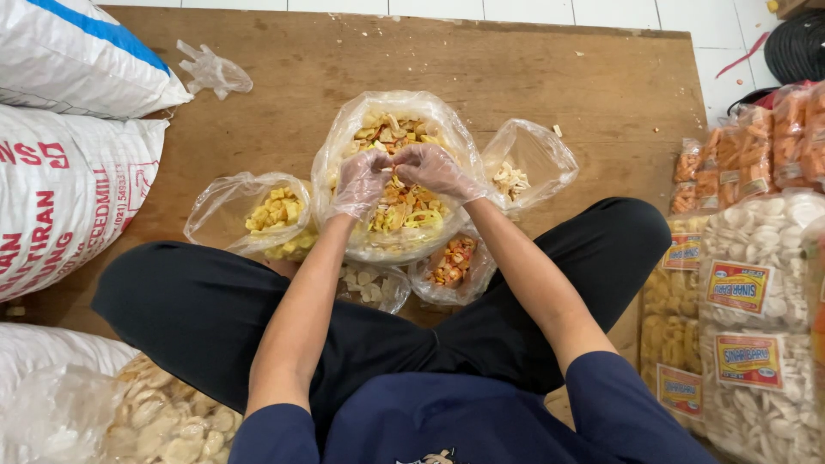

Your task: Sorting and mixing various snack food items into plastic bags while sitting on the floor

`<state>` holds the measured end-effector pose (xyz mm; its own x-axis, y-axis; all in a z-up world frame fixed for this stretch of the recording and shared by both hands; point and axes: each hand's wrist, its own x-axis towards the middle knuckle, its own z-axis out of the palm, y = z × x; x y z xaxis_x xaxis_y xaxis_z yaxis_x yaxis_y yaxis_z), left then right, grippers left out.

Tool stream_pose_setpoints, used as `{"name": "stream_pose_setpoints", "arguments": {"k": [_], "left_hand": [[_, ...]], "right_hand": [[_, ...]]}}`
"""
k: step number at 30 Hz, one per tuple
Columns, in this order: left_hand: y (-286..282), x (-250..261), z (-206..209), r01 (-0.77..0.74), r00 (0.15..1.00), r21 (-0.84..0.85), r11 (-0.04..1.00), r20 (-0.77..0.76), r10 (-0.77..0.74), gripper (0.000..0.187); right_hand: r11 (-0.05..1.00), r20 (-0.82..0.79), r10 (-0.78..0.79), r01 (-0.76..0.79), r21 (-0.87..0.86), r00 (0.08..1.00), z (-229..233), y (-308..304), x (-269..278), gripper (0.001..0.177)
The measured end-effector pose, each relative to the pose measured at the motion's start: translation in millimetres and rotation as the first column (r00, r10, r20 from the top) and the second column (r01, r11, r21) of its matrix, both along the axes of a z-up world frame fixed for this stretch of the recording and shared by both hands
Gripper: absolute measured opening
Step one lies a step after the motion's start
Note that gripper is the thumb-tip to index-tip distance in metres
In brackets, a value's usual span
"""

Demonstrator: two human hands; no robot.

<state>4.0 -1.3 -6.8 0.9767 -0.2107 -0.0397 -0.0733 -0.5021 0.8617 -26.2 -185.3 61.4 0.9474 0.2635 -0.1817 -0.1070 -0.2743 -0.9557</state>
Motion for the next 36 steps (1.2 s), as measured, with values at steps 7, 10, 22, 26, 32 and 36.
{"name": "stream_pose_setpoints", "arguments": {"k": [7, 10, 22, 26, 32, 36], "left_hand": [[-4.2, 0.3, 0.6, -0.019, 1.000, -0.015, 1.000, -0.025, 0.019, 0.024], [-9.8, -3.0, 5.6, 0.013, 0.999, 0.009, 1.000, -0.042, -0.012, 0.022], [-35.7, -65.3, 78.7, 0.370, 0.929, 0.012, 0.929, 0.005, -0.370, 0.011], [-40.7, -86.2, 90.4, 0.552, 0.824, 0.030, 0.833, 0.133, -0.551, 0.008], [-53.8, -111.5, 115.3, 0.638, 0.744, -0.421, 0.644, 0.123, -0.657, 0.037], [-73.4, -110.6, 89.1, 0.570, 0.726, -0.532, 0.626, -0.032, -0.687, 0.030]], "right_hand": [[0.998, 0.018, 0.026, -0.025, -0.059, 1.000, 10.4, -2.1, -4.4, 0.019], [0.988, 0.026, 0.055, -0.051, -0.147, 0.998, 1.4, -7.1, -3.8, 0.017], [0.880, -0.005, 0.205, -0.186, -0.437, 0.979, 128.6, -19.2, -87.3, 0.012], [0.848, -0.047, 0.234, -0.228, -0.479, 0.971, 148.5, -31.8, -112.2, 0.011], [0.748, -0.124, 0.284, -0.300, -0.592, 0.951, 131.8, -62.1, -124.3, 0.015], [0.695, -0.141, 0.283, -0.304, -0.652, 0.949, 112.1, -74.3, -129.5, 0.019]]}}
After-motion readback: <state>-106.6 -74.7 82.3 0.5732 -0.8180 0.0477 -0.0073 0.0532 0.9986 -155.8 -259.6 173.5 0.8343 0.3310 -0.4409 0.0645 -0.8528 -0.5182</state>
